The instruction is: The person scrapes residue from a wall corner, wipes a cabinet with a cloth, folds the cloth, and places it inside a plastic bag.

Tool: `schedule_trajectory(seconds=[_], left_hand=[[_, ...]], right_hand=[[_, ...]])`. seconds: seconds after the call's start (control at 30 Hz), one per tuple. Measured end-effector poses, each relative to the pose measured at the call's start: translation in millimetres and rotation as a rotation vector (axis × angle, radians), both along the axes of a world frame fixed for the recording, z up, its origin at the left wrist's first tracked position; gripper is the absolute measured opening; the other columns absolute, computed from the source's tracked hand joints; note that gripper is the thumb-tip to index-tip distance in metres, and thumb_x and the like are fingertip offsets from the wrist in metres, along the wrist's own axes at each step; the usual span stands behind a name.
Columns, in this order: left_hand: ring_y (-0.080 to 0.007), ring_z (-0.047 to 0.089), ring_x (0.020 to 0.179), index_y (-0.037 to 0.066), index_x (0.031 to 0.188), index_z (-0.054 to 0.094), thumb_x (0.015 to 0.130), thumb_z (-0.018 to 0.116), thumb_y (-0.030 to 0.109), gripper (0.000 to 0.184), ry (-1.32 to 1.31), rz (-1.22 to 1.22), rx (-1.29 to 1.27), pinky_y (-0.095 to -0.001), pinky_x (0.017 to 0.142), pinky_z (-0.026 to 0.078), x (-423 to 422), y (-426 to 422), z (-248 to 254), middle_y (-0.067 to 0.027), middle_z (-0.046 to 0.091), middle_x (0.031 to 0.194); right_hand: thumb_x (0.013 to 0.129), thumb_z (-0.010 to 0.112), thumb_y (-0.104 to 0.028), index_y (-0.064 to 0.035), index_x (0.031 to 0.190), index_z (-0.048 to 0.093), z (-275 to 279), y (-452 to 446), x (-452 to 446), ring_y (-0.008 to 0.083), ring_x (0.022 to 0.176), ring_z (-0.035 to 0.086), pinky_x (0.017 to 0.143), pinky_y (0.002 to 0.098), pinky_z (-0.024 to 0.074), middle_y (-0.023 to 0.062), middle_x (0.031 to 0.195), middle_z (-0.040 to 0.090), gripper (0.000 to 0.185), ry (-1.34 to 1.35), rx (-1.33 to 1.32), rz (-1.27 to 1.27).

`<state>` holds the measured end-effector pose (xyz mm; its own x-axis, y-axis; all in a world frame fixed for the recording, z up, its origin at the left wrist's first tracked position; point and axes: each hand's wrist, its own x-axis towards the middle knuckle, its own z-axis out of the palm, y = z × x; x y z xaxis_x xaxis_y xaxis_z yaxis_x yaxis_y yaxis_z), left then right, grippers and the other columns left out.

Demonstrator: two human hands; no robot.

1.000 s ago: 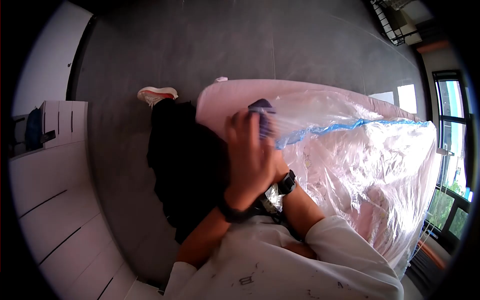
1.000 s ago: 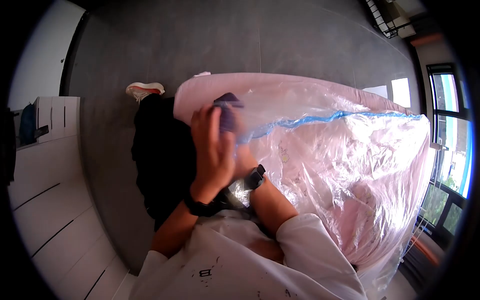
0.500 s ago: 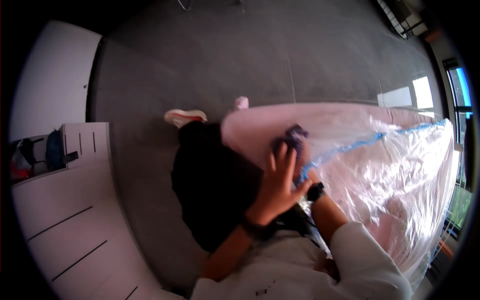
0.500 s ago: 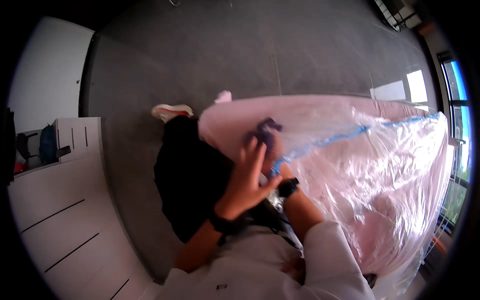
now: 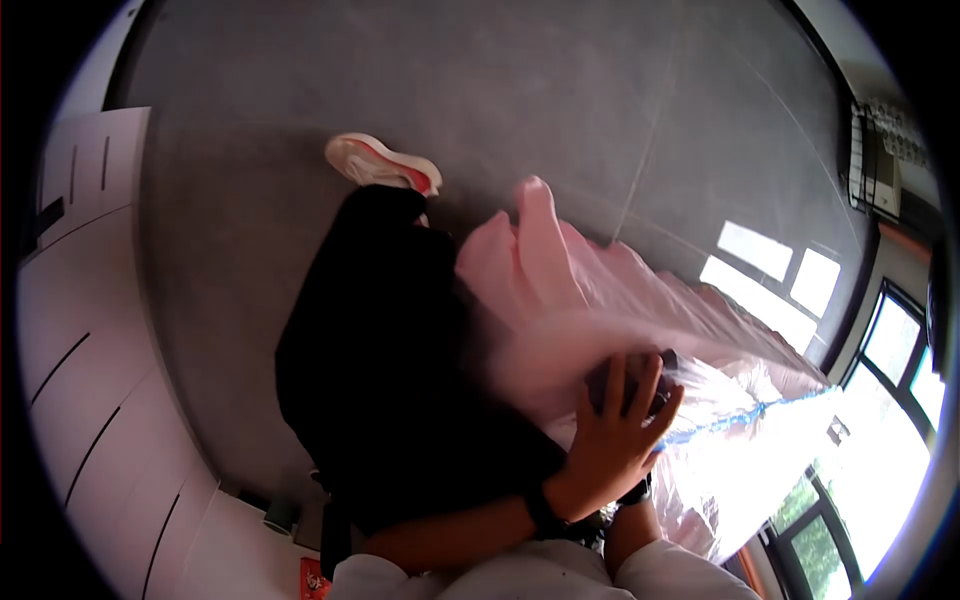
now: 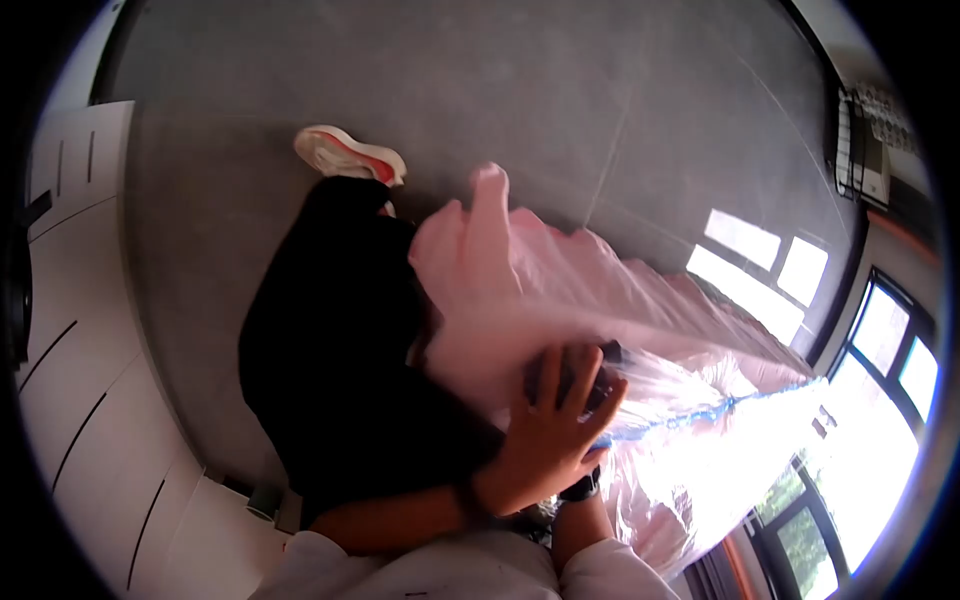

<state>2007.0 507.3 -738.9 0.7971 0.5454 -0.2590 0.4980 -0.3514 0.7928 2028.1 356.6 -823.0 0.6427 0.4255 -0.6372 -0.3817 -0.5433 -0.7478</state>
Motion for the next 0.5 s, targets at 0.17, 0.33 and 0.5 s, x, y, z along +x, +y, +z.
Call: schedule_trajectory(seconds=[0.17, 0.33, 0.5], left_hand=[[-0.051, 0.03, 0.131, 0.018, 0.137, 0.043, 0.06, 0.081, 0.031, 0.086, 0.061, 0.014, 0.11, -0.0646, 0.09, 0.036, 12, -12, 2, -0.0252, 0.029, 0.146], [-0.037, 0.047, 0.122, 0.005, 0.124, 0.051, 0.072, 0.066, 0.003, 0.054, -0.282, 0.228, 0.018, -0.0436, 0.098, 0.04, 3, -6, -16, -0.0198, 0.049, 0.129], [-0.0195, 0.058, 0.103, -0.001, 0.114, 0.056, 0.092, 0.051, 0.006, 0.024, -0.441, 0.394, -0.409, -0.0306, 0.091, 0.044, 5, -32, -31, -0.0117, 0.062, 0.109]], right_hand=[[0.098, 0.044, -0.021, -0.0029, 0.114, 0.053, 0, 10, 4, 0.021, 0.1, 0.053, 0.088, 0.0337, 0.0436, 0.009, 0.106, 0.055, 0.026, -0.041, 0.061, 0.03], [0.099, 0.043, -0.022, -0.0038, 0.112, 0.055, 13, 53, 47, 0.0161, 0.094, 0.054, 0.083, 0.0299, 0.0449, 0.0078, 0.101, 0.058, 0.026, 0.099, 0.293, -0.066], [0.095, 0.052, -0.015, -0.0012, 0.114, 0.057, 47, 46, 57, 0.0118, 0.091, 0.056, 0.079, 0.0261, 0.0465, 0.0037, 0.104, 0.06, 0.024, 0.492, 0.52, -0.586]])
